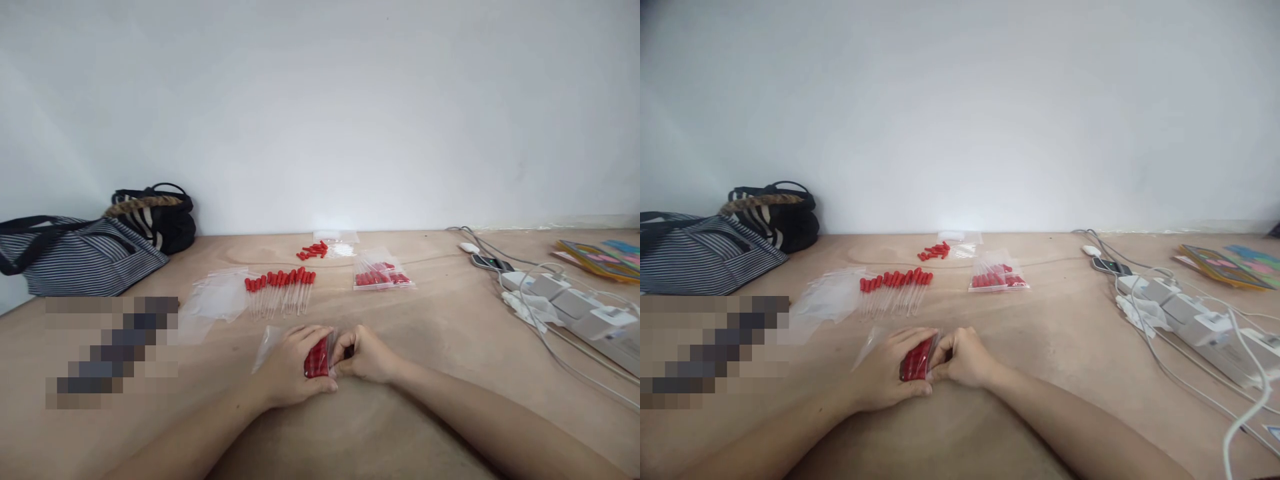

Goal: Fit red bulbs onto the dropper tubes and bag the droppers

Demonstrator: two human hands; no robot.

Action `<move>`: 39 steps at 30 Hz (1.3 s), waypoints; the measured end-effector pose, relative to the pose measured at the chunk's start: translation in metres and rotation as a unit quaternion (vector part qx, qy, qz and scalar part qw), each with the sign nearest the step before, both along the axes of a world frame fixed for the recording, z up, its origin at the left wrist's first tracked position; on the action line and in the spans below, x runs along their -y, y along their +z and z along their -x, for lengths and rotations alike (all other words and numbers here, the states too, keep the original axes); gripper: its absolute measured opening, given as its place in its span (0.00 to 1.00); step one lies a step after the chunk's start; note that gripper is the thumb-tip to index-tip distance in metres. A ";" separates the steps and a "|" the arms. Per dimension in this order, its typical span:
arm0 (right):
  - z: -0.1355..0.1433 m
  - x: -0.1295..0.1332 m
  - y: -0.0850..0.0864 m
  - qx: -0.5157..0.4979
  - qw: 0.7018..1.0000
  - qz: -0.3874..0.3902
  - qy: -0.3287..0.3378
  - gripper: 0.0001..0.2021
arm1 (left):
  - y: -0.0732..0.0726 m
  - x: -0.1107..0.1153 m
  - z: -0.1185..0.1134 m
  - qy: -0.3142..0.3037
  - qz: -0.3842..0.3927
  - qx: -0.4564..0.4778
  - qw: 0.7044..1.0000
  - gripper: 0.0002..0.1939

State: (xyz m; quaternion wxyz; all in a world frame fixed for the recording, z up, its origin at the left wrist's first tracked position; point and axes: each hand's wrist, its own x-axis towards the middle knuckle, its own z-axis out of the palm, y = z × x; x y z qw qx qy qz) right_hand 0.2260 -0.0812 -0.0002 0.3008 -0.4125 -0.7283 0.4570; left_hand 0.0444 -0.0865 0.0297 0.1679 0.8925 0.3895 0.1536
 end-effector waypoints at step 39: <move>-0.052 0.009 0.002 0.151 0.952 -0.202 -0.174 0.11 | -0.019 -0.006 -0.035 0.005 -0.166 0.086 0.982 0.04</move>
